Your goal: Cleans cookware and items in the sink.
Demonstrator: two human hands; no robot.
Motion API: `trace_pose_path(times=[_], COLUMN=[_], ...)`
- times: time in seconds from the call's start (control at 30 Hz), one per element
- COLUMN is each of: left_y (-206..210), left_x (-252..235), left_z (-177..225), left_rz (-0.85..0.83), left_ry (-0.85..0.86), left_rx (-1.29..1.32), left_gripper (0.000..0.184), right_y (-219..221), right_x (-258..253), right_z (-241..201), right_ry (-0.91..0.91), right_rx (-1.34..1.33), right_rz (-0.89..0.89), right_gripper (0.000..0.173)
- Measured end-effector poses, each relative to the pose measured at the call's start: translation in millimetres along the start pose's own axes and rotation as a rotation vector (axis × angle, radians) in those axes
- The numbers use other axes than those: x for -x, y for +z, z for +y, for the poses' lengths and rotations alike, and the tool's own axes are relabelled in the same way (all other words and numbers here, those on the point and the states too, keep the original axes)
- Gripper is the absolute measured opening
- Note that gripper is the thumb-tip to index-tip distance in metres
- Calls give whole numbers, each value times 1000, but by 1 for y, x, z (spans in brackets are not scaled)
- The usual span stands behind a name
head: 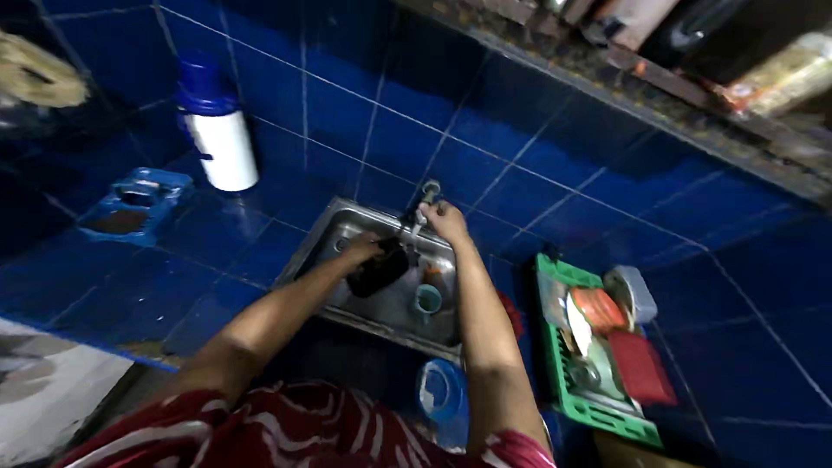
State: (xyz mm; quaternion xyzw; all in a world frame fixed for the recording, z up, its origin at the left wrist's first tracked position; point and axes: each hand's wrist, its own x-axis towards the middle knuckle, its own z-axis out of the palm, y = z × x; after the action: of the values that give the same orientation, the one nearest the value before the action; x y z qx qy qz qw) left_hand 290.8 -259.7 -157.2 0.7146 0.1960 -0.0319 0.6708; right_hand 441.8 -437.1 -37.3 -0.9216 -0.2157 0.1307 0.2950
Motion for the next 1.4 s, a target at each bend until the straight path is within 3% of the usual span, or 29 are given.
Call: trace_pose_path(times=[0.1,0.23,0.37,0.47,0.6,0.7,0.8,0.93,1.07,1.17,1.2,1.3,1.4], left_y=[-31,-54,-57,-61,-70,-65,-49,-32,-22,-17,-15,-8,-3], left_x=[13,20,38,52,64,62,54,49,50,45,44,42,47], left_z=[-20,-50,-57,-65,-73,-81,-79,-78,-77,-79,-79,-75,-67], left_rz=[142,365,501,552,594,627,630,604,589,563,557,554,558], left_ry=[-34,-143,-162,-100,-9,15,26,5,-19,-19,-17,-18,-35], left_rx=[246,536,646,652,664,685,694,670,666,673,672,655,645], left_gripper=[41,46,46,45,43,41,44,48,48,48,48,50,51], right_y=[14,79,143,187,225,252,245,198,148,130,131,132,128], right_x=[-11,-39,-69,-87,-61,-38,-35,-29,-7,7,11,15,12], right_z=[65,137,143,158,150,138,130,137,160,169,169,158,151], right_ry=[81,151,118,166,256,158,230,455,544,575,559,508,409], right_rx=[-462,-190,9,119,267,313,39,-823,-1473,-1906,-2045,-2033,-1714], right_rz=[-72,-133,-298,-290,-215,-272,-378,-128,14,96,103,159,221], right_gripper=[53,46,49,48,56,43,44,50,22,46,46,21,27])
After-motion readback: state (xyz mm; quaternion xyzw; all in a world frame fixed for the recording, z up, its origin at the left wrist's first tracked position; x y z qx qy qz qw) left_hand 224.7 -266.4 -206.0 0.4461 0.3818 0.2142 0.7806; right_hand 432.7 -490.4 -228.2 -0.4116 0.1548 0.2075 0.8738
